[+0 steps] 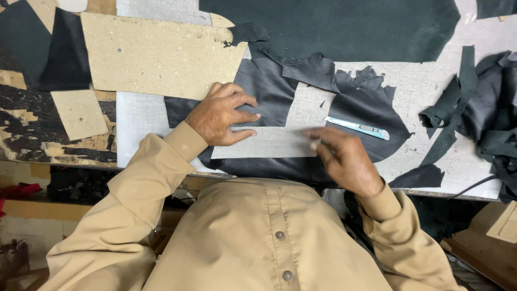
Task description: The person arranges dark leather pieces on a work table, presses a cardboard template onto the leather, and repositions it. They use a long metal ruler to align the leather and template edges, smooth the leather flat by hand, and hold a utility knife while adjusting the layout.
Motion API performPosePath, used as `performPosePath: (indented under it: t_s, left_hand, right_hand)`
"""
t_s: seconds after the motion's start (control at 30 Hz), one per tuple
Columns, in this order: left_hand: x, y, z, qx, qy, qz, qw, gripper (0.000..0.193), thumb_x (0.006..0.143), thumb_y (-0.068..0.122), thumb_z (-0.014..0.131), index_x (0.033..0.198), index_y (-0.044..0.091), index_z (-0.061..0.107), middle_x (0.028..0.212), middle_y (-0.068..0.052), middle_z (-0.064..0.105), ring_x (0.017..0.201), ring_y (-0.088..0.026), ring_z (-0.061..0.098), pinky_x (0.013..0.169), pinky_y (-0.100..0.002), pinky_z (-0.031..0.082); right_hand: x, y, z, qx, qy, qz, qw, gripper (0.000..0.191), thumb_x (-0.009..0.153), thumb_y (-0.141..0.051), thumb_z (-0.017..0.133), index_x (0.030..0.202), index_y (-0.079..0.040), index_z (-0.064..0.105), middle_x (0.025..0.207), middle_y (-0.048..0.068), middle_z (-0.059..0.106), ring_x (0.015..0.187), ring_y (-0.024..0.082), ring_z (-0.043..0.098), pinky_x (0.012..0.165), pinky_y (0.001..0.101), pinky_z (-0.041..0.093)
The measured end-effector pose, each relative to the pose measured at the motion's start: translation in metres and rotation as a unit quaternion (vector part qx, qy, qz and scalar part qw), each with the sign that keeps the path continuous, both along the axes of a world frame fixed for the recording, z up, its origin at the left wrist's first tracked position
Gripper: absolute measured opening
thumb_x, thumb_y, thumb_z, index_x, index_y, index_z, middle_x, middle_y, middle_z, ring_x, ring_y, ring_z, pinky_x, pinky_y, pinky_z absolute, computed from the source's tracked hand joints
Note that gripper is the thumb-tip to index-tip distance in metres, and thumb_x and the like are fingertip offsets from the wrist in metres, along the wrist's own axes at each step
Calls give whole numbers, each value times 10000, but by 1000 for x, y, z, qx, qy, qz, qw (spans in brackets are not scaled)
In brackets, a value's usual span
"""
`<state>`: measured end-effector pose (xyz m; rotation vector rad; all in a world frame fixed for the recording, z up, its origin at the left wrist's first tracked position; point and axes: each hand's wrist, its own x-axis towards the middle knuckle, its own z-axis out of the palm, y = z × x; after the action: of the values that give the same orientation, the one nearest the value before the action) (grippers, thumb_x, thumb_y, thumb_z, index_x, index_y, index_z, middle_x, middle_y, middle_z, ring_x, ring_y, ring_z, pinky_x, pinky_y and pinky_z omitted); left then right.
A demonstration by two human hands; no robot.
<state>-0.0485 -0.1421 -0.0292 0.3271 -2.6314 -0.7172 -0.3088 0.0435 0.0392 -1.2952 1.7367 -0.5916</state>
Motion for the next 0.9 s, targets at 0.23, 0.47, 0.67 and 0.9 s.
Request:
performPosePath:
  t_s: [0.23,0.47,0.67,0.9]
  left_hand:
    - [-20,18,8,-70,22,31,997,105,830,136,779,904,87,723,1024,-51,693,1040,-253,625,871,-409,500]
    - [-25,49,35,83,90,110,986,151,813,116,743,922,48,662,1104,-86,696,1074,-310,662,902,-429,526]
    - [-18,87,44,130,143,118,974,148,841,138,730,946,71,650,1213,-107,691,1147,-339,665,957,-442,520]
    - [-45,62,33,57,-22,195,979,331,858,267,719,1162,136,732,1389,-113,598,1304,-373,498,1017,-500,420]
  right_hand:
    - [23,-60,-59,-161,-220,-202,941,497,893,14,723,1363,59,566,1327,139,654,1119,177,653,951,287,566]
    - [54,-64,-39,-121,-281,-295,905,660,824,-80,814,1390,-23,481,1248,129,634,1085,151,650,873,277,567]
    - [60,-46,-10,-199,-255,-254,912,618,811,84,770,1379,12,537,1358,131,587,1247,159,531,1063,286,415]
    - [-15,-30,21,-243,-79,-240,937,556,844,169,683,1358,-24,595,1397,116,619,1107,180,615,952,286,504]
